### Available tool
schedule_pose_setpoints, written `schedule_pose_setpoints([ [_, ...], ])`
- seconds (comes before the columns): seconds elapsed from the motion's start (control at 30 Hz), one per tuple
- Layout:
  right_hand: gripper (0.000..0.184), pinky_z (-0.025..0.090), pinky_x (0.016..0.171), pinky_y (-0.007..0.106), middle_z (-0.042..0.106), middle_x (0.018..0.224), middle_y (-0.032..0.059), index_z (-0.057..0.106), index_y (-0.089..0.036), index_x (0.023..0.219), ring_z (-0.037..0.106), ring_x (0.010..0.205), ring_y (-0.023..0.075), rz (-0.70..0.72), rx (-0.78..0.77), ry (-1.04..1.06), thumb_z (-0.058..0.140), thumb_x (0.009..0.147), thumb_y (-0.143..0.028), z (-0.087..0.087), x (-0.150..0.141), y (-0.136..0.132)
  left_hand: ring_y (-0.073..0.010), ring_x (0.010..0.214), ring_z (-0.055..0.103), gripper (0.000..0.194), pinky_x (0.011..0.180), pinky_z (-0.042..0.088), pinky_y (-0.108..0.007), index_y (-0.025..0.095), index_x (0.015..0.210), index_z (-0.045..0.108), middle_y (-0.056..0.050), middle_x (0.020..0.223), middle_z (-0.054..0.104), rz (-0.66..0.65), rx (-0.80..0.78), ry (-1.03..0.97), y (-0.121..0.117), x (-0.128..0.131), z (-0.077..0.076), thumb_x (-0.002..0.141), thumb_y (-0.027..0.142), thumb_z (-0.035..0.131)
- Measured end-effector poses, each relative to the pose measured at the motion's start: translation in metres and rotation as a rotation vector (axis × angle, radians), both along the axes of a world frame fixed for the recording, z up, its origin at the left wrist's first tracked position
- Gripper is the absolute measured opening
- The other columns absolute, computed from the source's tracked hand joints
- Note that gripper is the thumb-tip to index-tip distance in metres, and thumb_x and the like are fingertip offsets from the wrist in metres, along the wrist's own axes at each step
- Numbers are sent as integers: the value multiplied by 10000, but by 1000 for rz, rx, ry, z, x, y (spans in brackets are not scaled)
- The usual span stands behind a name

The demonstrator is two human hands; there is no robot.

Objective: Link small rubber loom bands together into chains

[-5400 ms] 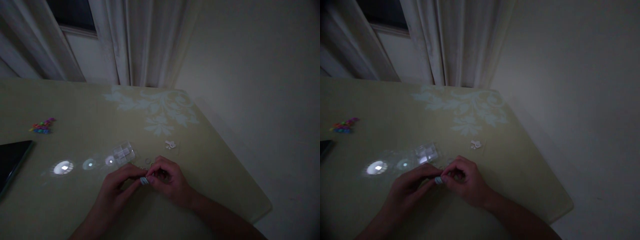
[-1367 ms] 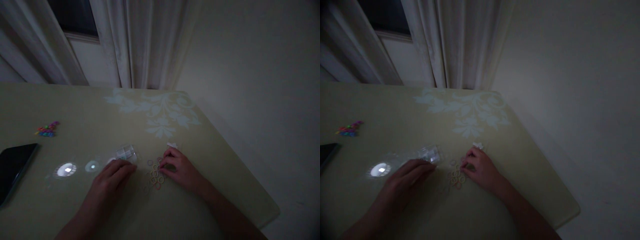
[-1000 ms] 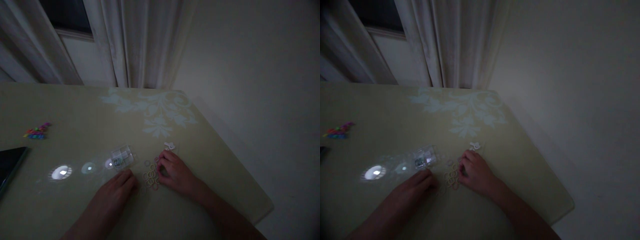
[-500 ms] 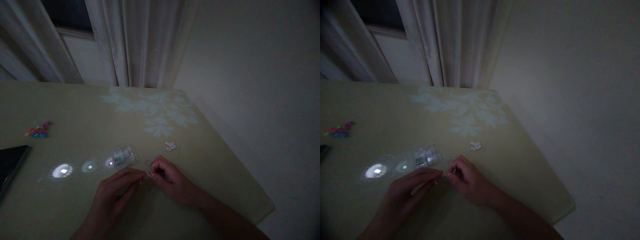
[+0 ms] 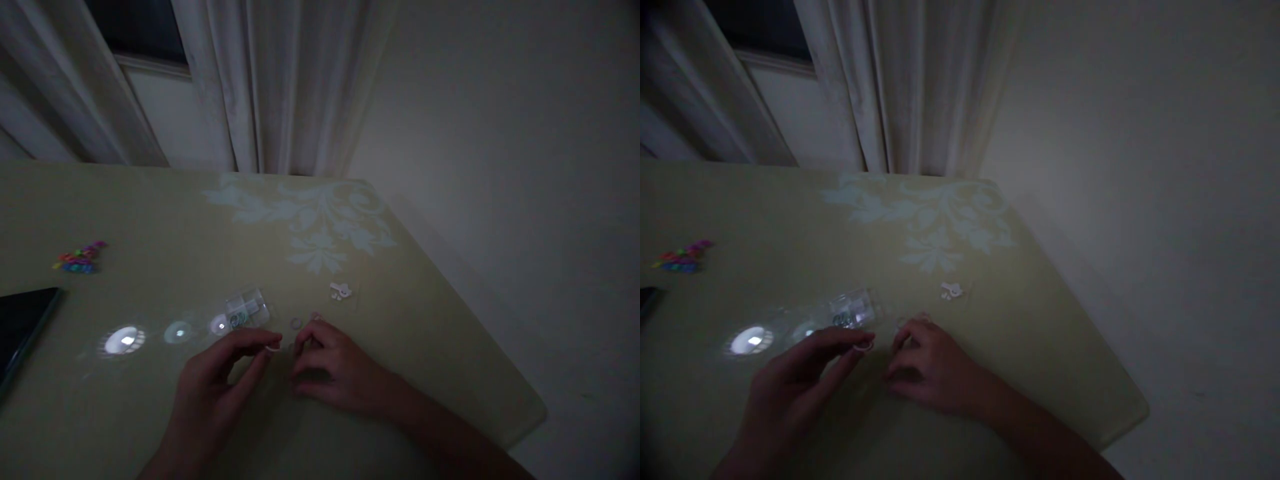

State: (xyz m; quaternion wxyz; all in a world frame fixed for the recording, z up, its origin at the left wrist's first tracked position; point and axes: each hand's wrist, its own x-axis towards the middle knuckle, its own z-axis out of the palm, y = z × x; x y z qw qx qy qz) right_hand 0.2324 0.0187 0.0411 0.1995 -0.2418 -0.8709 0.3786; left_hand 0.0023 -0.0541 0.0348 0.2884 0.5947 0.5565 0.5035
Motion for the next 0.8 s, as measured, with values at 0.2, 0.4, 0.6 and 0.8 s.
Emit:
schedule_pose_setpoints([
  [0.2, 83, 497, 972, 393, 683, 1140, 98, 722, -172, 980, 622, 1045, 246, 102, 244, -223, 707, 976, -253, -7, -6, -8, -152, 929, 781, 174, 790, 631, -200, 339, 1015, 827, 24, 1008, 825, -2, 65, -11, 6, -3, 5, 913, 232, 736],
  [0.4, 62, 506, 890, 329, 628, 1077, 75, 640, -193, 986, 604, 994, 207, -39, 19, 9, 672, 933, -198, -3, -6, -8, -151, 860, 778, 279, 731, 615, -197, 360, 1067, 837, 12, 950, 815, -113, 97, -5, 9, -3, 4, 927, 165, 696],
  [0.6, 110, 445, 724, 260, 556, 1035, 35, 616, -211, 948, 530, 836, 143, -187, -326, 280, 625, 992, -311, 10, -8, -11, -134, 815, 756, 334, 714, 599, -195, 374, 1113, 814, 16, 924, 784, -260, 80, -45, 8, 5, -2, 938, 117, 693],
  [0.8, 124, 473, 761, 267, 582, 1064, 38, 716, -214, 978, 579, 883, 148, -249, -356, 273, 715, 978, -338, 1, -11, -10, -164, 910, 772, 177, 785, 626, -229, 321, 979, 820, -4, 984, 804, -152, 90, -35, 5, 7, 2, 920, 178, 736],
])
